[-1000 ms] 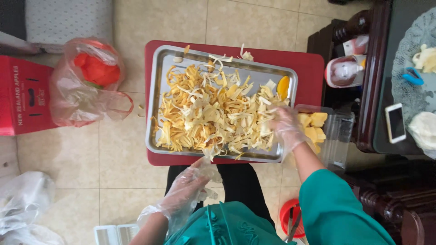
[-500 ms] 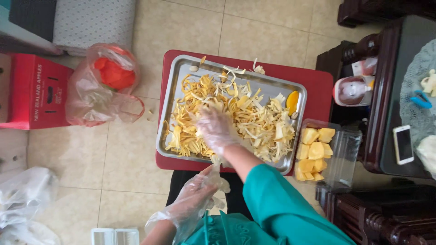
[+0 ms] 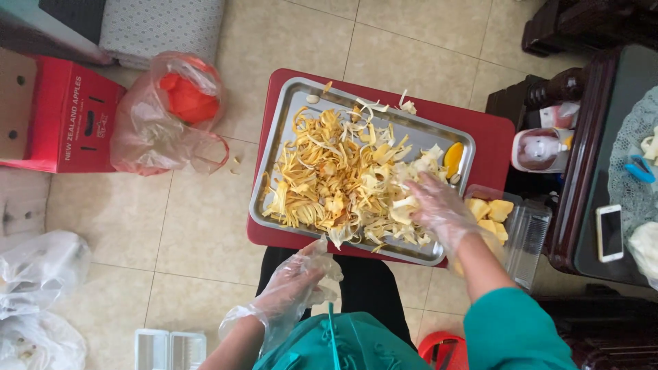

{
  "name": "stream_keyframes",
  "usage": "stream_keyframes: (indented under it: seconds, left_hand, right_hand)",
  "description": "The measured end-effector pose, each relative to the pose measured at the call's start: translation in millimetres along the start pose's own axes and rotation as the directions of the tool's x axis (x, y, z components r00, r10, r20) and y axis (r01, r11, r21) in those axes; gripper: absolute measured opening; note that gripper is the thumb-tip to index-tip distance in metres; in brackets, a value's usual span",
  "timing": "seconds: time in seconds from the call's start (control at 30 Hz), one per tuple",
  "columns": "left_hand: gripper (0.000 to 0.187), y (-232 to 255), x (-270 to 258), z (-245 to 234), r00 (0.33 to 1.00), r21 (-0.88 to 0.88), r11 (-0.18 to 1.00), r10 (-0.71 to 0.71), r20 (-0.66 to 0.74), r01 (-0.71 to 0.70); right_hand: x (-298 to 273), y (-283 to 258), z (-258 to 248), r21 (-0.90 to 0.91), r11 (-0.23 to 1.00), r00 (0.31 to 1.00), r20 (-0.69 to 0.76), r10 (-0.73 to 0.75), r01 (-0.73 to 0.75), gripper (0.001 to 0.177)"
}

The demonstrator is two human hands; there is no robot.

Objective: Separating jackfruit segments from the core and packing them into plastic containers.

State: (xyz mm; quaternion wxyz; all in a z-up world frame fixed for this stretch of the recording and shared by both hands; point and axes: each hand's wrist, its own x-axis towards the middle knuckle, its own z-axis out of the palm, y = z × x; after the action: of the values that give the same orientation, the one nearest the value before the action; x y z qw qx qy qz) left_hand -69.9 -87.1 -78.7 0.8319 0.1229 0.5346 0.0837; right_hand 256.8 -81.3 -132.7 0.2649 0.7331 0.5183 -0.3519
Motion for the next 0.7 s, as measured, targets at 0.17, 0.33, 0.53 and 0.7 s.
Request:
stream_keyframes:
  seconds: [0.17, 0.33, 0.53, 0.7]
  left_hand:
    - [0.072, 3, 0, 2, 0.991, 0.025, 0.995, -0.09, -0.094, 0.093]
    - [0.078, -1, 5, 1, 0.996, -0.08, 0.994, 0.076, 0.053, -0.072]
    - [0.065, 40, -25, 33, 1.0, -0.039, 0.999, -0.007, -0.021, 0.006]
    - [0.069, 10, 48, 28, 0.978, -0.103, 0.984, -0.127, 0.167, 0.146]
  right_hand:
    - [-31, 18, -17, 0.313, 0.948, 0.989, -0.146, -0.014, 0.06, 0.086]
    - [1, 43, 18, 0.439, 0.892, 0.965, -0.262, 0.012, 0.108, 0.073]
    - [-48, -29, 4, 0.853, 0.521, 0.947, -0.193, 0.257, 0.032, 0.052]
    - [-34, -63, 26, 0.981, 0.192, 0.973, -0.051, 0.227, 0.007, 0.01]
